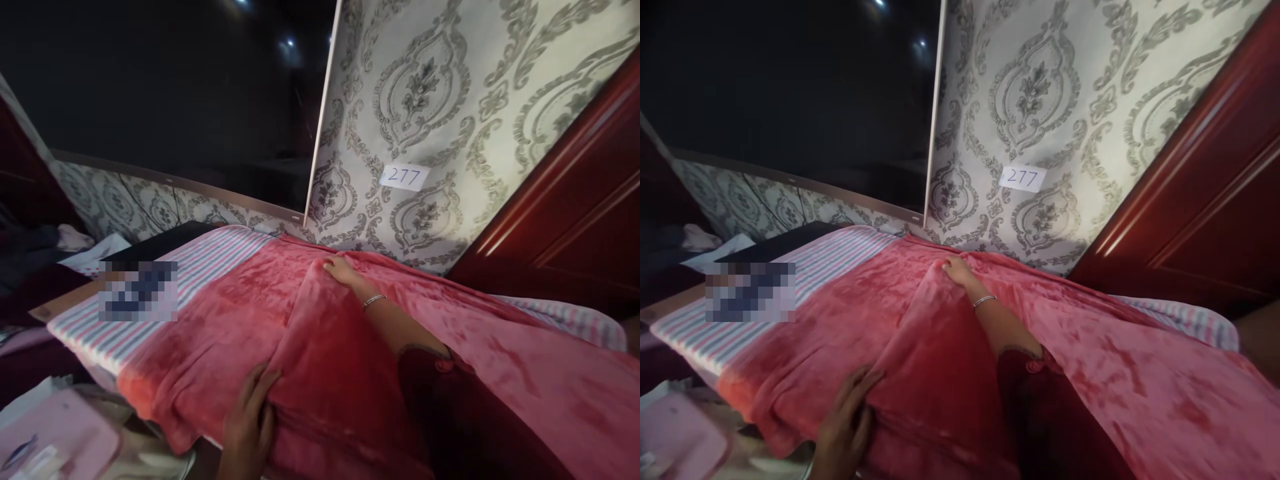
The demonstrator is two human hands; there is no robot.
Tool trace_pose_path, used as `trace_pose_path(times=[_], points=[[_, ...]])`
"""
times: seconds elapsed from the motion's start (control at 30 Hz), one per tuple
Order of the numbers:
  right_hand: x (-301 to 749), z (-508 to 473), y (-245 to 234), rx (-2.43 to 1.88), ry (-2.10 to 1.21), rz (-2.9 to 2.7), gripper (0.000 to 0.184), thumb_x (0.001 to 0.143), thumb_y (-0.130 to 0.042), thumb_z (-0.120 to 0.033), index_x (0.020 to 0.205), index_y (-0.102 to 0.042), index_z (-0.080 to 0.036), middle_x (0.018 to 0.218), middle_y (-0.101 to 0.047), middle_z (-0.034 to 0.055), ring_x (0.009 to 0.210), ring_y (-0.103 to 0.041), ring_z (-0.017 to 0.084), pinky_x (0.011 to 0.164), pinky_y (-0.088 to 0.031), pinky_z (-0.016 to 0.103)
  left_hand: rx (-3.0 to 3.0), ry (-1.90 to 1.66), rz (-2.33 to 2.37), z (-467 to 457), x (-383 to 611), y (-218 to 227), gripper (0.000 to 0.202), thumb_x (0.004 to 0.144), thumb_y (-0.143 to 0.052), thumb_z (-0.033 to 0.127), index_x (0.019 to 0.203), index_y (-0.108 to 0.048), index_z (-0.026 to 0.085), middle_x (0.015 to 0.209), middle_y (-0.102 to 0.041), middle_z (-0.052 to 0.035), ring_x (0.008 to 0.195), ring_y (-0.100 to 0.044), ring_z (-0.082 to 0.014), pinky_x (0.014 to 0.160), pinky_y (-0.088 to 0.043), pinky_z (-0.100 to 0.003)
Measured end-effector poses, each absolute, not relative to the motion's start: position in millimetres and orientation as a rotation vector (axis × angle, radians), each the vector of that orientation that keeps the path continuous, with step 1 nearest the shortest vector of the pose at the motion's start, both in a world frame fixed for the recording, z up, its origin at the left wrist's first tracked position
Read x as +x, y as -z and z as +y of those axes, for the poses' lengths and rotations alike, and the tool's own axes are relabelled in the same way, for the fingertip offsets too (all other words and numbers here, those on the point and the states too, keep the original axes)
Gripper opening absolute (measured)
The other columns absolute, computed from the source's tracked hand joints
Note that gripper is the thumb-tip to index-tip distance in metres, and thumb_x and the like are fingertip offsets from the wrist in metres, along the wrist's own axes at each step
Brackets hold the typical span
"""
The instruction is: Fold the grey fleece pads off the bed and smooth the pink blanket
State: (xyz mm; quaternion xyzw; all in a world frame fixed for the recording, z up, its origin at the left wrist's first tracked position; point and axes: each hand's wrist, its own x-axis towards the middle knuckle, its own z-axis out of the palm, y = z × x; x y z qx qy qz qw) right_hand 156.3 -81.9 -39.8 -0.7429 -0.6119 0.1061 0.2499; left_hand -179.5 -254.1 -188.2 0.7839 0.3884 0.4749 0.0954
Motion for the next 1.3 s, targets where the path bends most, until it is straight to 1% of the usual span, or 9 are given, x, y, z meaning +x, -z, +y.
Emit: trace_pose_path(times=[0.13, 0.27, 0.37, 0.53, 0.83, 0.93, 1.07, 1.17, 1.3], points=[[161, -64, 46, -2.039, -0.405, -1.636, 0.025, 0.092, -0.058, -0.021, 0.067, -0.061, -0.017, 0.075, -0.066, 0.0024, 0.074, -0.059, 0.015, 0.07, -0.044, 0.025, 2.376, -1.288, 1.234, -264, -175, 188, 0.057, 0.09, -0.041, 0.007, 0.138, -0.062, 0.031, 0.15, -0.053, -0.008, 0.126, -0.062, -0.0235, 0.087, -0.062, -0.033], [167, -62, 44, -2.022, -0.562, -1.582, 0.035, 0.085, -0.069, -0.023, 0.057, -0.048, -0.019, 0.057, -0.048, -0.0044, 0.055, -0.043, 0.011, 0.055, -0.032, 0.025, 2.437, -1.288, 1.242, -263, -175, 179, 0.058, 0.086, -0.045, 0.005, 0.131, -0.068, 0.034, 0.146, -0.055, -0.0082, 0.128, -0.06, -0.027, 0.09, -0.062, -0.037], [169, -58, 40, -2.0, -0.654, -1.494, 0.03, 0.084, -0.069, -0.025, 0.062, -0.049, -0.02, 0.053, -0.044, -0.0068, 0.05, -0.038, 0.01, 0.052, -0.031, 0.025, 2.432, -1.339, 1.155, -255, -184, 172, 0.057, 0.086, -0.043, 0.003, 0.127, -0.07, 0.033, 0.139, -0.061, -0.0068, 0.124, -0.064, -0.0236, 0.096, -0.06, -0.037], [161, -42, 42, -1.939, -0.654, -1.357, 0.019, 0.089, -0.059, -0.033, 0.076, -0.056, -0.02, 0.056, -0.049, -0.0061, 0.05, -0.042, 0.011, 0.053, -0.036, 0.025, 2.344, -1.321, 1.109, -248, -203, 164, 0.044, 0.092, -0.049, 0.014, 0.126, -0.071, 0.03, 0.127, -0.072, -0.0024, 0.115, -0.07, -0.0208, 0.092, -0.062, -0.032], [144, -38, 72, -1.997, -0.419, -1.363, 0.028, 0.083, -0.061, -0.027, 0.059, -0.051, -0.02, 0.054, -0.046, -0.006, 0.057, -0.045, 0.013, 0.057, -0.036, 0.024, 2.179, -1.345, 1.271, -264, -196, 166, 0.045, 0.091, -0.047, 0.012, 0.122, -0.073, 0.032, 0.131, -0.07, -0.0025, 0.118, -0.068, -0.0214, 0.096, -0.061, -0.035], [145, -39, 66, -2.037, -0.377, -1.422, 0.02, 0.087, -0.06, -0.026, 0.068, -0.062, -0.019, 0.064, -0.059, -0.0027, 0.066, -0.055, 0.015, 0.064, -0.044, 0.025, 2.278, -1.325, 1.239, -264, -196, 160, 0.052, 0.092, -0.045, 0.009, 0.134, -0.065, 0.031, 0.143, -0.062, -0.0043, 0.127, -0.062, -0.0214, 0.102, -0.058, -0.037], [145, -47, 51, -2.077, -0.298, -1.525, 0.021, 0.091, -0.057, -0.022, 0.104, -0.072, -0.018, 0.108, -0.073, 0.0062, 0.099, -0.066, 0.019, 0.089, -0.05, 0.029, 2.565, -1.246, 1.032, -264, -199, 130, 0.067, 0.087, -0.048, 0.007, 0.15, -0.048, 0.03, 0.161, -0.043, -0.0068, 0.144, -0.046, -0.0263, 0.114, -0.047, -0.047], [139, -67, 42, -2.111, -0.216, -1.607, 0.034, 0.095, -0.055, -0.026, 0.126, -0.067, -0.02, 0.134, -0.065, 0.0116, 0.125, -0.058, 0.027, 0.109, -0.041, 0.043, 2.761, -1.158, 0.792, -266, -193, 99, 0.07, 0.087, -0.046, 0.007, 0.154, -0.042, 0.029, 0.161, -0.043, -0.0066, 0.149, -0.038, -0.0264, 0.122, -0.034, -0.054], [124, -106, 46, -2.133, -0.137, -1.77, 0.053, 0.098, -0.056, -0.041, 0.149, -0.051, -0.028, 0.162, -0.038, 0.0096, 0.149, -0.03, 0.034, 0.122, -0.017, 0.06, 2.956, -1.06, 0.794, -269, -169, 92, 0.064, 0.09, -0.052, 0.015, 0.153, -0.043, 0.023, 0.162, -0.04, -0.0115, 0.152, -0.032, -0.0276, 0.125, -0.024, -0.055]])
